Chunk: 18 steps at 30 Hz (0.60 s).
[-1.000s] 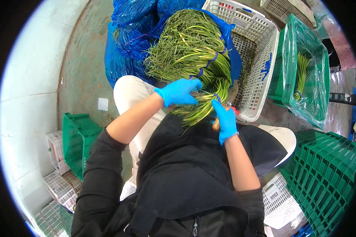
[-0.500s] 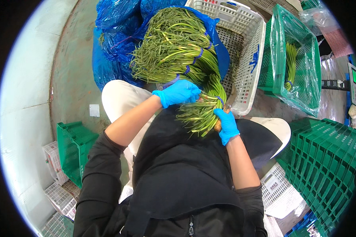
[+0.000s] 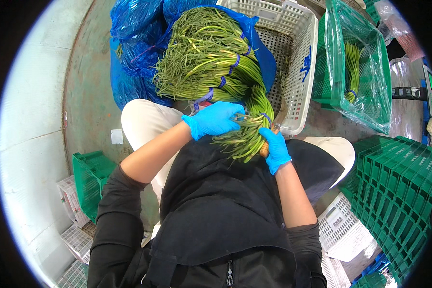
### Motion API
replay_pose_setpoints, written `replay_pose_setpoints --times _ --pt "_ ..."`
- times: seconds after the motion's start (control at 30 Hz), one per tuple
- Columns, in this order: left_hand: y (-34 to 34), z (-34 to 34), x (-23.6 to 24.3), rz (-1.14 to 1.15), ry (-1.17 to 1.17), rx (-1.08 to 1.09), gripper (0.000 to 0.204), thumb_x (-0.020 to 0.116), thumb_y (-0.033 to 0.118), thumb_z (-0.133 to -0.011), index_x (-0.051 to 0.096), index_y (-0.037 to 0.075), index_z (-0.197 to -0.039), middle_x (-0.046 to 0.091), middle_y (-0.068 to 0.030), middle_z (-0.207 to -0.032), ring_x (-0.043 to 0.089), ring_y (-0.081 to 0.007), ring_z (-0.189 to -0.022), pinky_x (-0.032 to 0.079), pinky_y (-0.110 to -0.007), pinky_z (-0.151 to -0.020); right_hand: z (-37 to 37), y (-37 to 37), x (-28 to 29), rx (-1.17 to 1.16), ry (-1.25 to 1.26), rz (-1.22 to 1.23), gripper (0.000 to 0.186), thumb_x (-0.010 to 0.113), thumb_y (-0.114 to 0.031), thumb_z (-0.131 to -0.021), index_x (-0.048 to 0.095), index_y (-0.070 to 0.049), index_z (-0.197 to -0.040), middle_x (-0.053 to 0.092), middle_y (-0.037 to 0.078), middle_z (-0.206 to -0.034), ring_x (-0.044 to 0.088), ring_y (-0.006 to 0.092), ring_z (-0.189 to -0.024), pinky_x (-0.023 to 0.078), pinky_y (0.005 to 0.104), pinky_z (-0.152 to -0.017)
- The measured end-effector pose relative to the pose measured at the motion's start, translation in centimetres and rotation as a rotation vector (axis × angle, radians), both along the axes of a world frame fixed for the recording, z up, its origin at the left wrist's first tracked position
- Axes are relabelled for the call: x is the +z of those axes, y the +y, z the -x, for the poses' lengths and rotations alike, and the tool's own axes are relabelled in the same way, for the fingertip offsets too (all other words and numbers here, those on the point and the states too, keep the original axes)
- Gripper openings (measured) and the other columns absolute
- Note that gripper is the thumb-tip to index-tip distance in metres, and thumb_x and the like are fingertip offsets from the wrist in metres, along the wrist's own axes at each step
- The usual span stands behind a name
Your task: The person sits on the floor and uses a knife to trim the ends of long green vegetable stalks. They gather stalks into bundles, cut the ends, and place the trimmed stalks into a white basket.
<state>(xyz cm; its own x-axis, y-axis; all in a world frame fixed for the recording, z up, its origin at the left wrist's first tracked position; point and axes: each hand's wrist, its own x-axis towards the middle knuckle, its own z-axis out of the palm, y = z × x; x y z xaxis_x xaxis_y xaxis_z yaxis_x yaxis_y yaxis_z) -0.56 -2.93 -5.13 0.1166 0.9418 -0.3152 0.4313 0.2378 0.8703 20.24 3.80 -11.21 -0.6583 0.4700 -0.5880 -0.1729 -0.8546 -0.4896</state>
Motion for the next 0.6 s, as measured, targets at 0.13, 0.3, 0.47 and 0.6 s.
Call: replay_pose_setpoints --times 0.13,0.3,0.47,0.6 --pt "0.3 -0.3 0.6 -0.030 0.239 -0.092 0.038 0.066 0.024 -0.070 0.055 0.002 -0.099 0.059 -0.0174 -0.091 0.057 -0.0356 -0.086 0.045 -0.040 -0.072 0.0 -0.1 -0.2 0.021 -0.058 -0.089 0.038 0.057 -0.002 -0.078 0.046 -0.003 -0.115 0.058 0.010 -0.098 0.061 0.0218 -0.085 0.052 0.0355 -0.073" --pt "1.1 -0.4 0.1 -0.028 0.323 -0.141 0.038 0.066 0.029 -0.071 0.055 0.003 -0.097 0.059 -0.0174 -0.090 0.057 -0.0358 -0.085 0.045 -0.041 -0.072 -0.1 -0.2 -0.2 0.038 -0.126 -0.150 0.035 0.058 -0.004 -0.078 0.049 -0.002 -0.112 0.058 0.008 -0.095 0.060 0.0188 -0.081 0.051 0.0330 -0.070" --pt "2.5 -0.1 -2.3 -0.038 0.313 -0.276 0.036 0.062 0.023 -0.076 0.054 0.001 -0.103 0.060 -0.0175 -0.085 0.059 -0.0321 -0.079 0.046 -0.038 -0.068 -0.3 0.0 0.2 0.039 -0.015 -0.137 0.034 0.058 -0.004 -0.079 0.049 -0.002 -0.112 0.058 0.007 -0.095 0.059 0.0177 -0.080 0.051 0.0316 -0.070" --pt "2.5 0.0 -3.2 0.186 0.040 -0.256 0.029 0.055 0.017 -0.078 0.055 0.001 -0.102 0.061 -0.0114 -0.081 0.057 -0.0213 -0.067 0.044 -0.031 -0.059 -1.0 0.5 0.1 0.094 -0.102 -0.183 0.035 0.057 -0.002 -0.079 0.047 -0.001 -0.113 0.058 0.007 -0.095 0.059 0.0176 -0.080 0.051 0.0324 -0.070"
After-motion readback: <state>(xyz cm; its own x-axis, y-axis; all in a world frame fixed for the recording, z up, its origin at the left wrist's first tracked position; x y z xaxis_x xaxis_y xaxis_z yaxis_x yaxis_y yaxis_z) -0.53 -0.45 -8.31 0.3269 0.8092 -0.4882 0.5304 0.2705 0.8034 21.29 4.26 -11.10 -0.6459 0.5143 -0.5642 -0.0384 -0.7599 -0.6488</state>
